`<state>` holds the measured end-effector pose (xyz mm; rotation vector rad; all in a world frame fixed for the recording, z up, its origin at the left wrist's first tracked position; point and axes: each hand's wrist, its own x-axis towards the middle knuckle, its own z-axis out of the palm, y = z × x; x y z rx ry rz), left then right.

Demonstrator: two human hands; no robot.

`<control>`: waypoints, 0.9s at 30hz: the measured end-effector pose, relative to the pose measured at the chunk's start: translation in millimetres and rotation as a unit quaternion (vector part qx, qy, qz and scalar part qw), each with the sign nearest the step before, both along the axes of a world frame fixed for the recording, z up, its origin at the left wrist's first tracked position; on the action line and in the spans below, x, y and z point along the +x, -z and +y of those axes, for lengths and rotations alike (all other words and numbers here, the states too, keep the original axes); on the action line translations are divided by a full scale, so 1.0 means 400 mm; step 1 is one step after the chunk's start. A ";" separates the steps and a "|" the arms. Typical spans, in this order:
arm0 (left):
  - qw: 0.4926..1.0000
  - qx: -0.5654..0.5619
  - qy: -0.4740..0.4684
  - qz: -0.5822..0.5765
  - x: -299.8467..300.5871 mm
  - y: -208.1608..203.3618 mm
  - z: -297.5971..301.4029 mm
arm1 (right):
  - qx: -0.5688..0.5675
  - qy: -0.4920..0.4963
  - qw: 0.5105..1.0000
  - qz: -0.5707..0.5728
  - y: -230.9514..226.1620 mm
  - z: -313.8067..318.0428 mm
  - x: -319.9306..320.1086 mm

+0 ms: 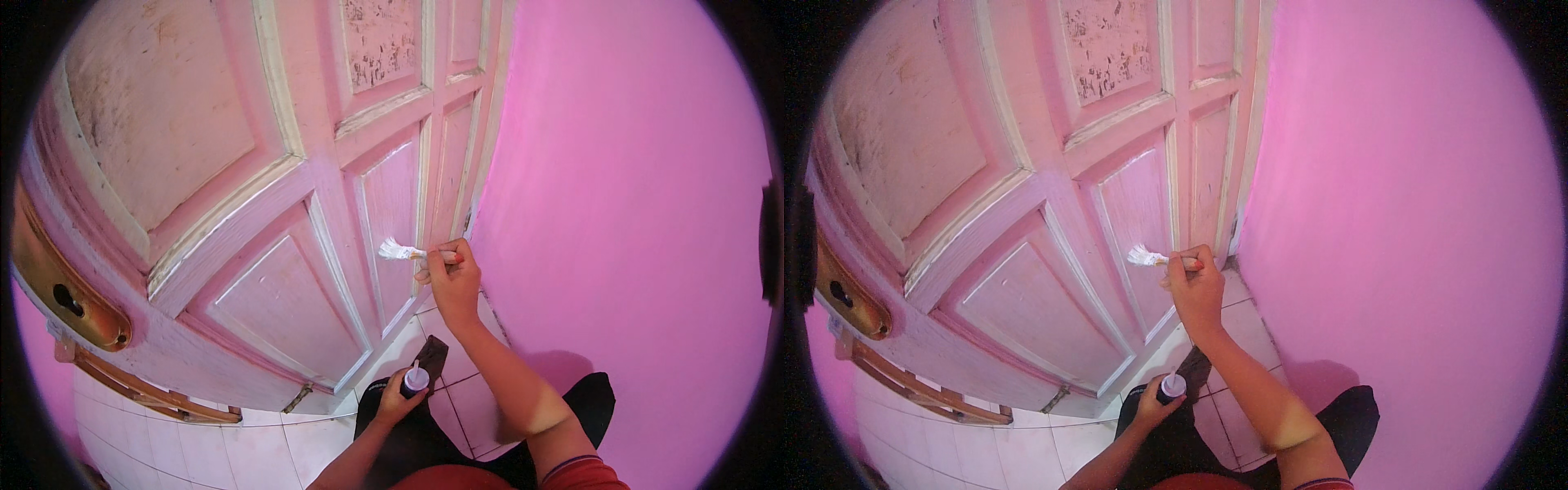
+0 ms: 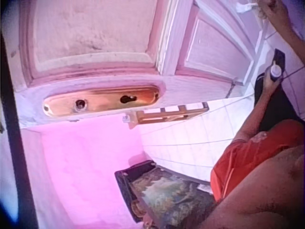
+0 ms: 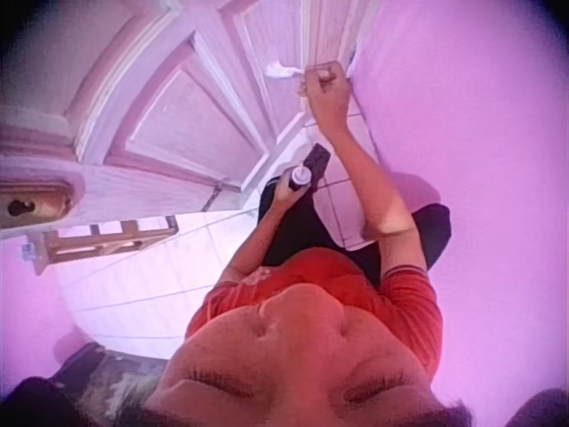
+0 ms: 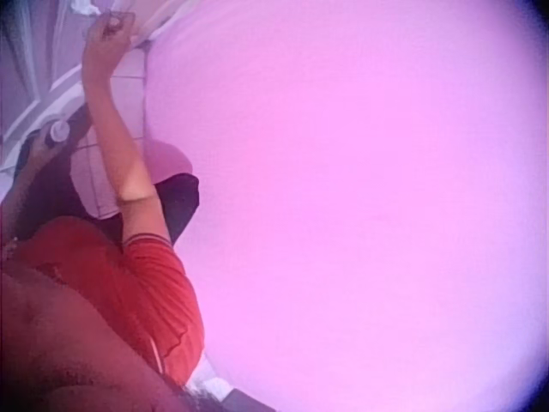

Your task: The person paints the bottom edge and decorative recessed panels of a wooden door using a small paintbrush dipped into a container of white paint.

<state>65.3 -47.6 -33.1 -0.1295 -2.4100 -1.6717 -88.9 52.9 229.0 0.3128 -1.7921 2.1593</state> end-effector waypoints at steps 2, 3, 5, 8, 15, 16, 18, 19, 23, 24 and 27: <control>1.000 -0.016 -0.005 0.015 0.001 -0.002 -0.001 | 0.039 0.015 0.999 0.020 -0.021 0.003 0.002; 1.000 -0.018 -0.003 0.011 0.004 -0.002 0.000 | 0.036 0.017 0.999 0.015 -0.043 -0.001 -0.001; 1.000 -0.008 0.007 -0.012 -0.002 -0.005 0.010 | -0.025 0.005 0.994 0.105 -0.126 -0.019 -0.019; 1.000 -0.007 -0.002 -0.010 0.002 -0.015 0.009 | -0.091 0.001 0.984 0.150 -0.259 -0.051 -0.012; 1.000 0.000 0.003 -0.015 -0.008 0.012 0.012 | -0.151 0.010 0.981 0.125 -0.165 -0.042 -0.005; 1.000 0.001 0.006 -0.014 -0.007 0.015 0.009 | -0.144 0.000 0.985 0.098 -0.114 -0.039 -0.007; 1.000 0.000 0.009 -0.010 -0.007 0.009 0.005 | -0.141 -0.010 0.987 0.072 -0.057 -0.027 -0.011; 1.000 0.002 0.008 -0.016 -0.005 0.003 0.011 | -0.110 -0.011 0.992 0.052 -0.041 -0.008 -0.013; 1.000 -0.013 0.005 -0.018 -0.002 -0.007 0.008 | -0.142 0.009 0.985 0.094 -0.092 0.032 -0.035; 1.000 -0.017 0.004 -0.019 0.004 -0.006 -0.001 | -0.146 0.009 0.985 0.093 -0.129 0.031 -0.029; 1.000 -0.013 0.008 -0.009 0.002 -0.021 0.011 | -0.160 0.067 0.980 0.093 -0.241 0.044 -0.070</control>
